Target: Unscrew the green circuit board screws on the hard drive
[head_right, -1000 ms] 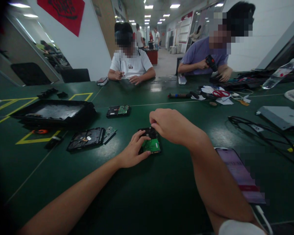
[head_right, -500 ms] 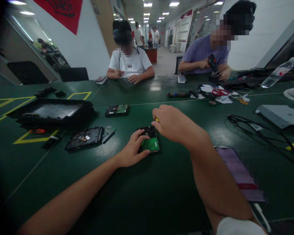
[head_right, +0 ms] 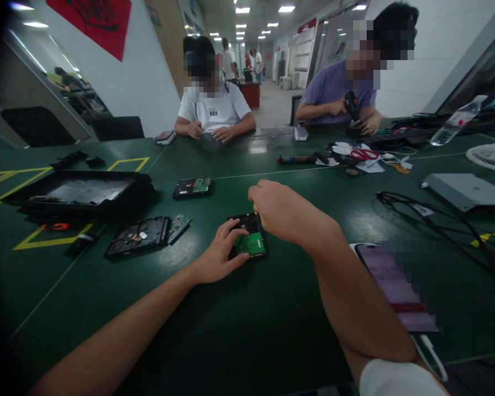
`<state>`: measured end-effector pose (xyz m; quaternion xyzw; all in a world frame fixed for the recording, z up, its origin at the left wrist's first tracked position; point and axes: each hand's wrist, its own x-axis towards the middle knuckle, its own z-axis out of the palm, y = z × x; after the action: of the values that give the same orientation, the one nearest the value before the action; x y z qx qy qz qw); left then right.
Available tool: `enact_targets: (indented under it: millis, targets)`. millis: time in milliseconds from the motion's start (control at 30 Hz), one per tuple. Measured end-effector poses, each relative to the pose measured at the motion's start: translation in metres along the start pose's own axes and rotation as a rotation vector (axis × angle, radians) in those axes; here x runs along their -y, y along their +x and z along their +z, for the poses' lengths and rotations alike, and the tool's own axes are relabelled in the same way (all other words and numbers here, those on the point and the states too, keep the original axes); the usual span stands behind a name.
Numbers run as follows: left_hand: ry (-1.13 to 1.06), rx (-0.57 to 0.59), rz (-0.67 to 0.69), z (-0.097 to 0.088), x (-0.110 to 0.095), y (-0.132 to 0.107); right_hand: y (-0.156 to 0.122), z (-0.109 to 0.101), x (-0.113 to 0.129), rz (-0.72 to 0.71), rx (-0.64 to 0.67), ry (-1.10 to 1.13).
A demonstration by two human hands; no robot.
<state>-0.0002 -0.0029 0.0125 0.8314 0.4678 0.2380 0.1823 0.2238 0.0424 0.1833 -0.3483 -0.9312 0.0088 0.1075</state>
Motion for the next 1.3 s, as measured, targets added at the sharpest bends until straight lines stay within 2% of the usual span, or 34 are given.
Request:
enact_targets:
  millis: [200,533,900,1300]
  targets:
    - [-0.013,-0.001,0.002,0.002,0.002,0.0,-0.005,0.002,-0.003,-0.026,-0.001,0.031]
    - [0.001,-0.024,0.027,0.004,0.0,0.0,0.0,-0.003,0.009,0.029,-0.002,-0.081]
    - [0.005,-0.018,0.021,0.004,0.0,0.001,-0.007,0.002,-0.006,-0.061,-0.002,0.057]
    - [0.002,-0.019,0.02,0.004,-0.001,0.001,-0.005,-0.008,0.003,0.05,-0.001,-0.043]
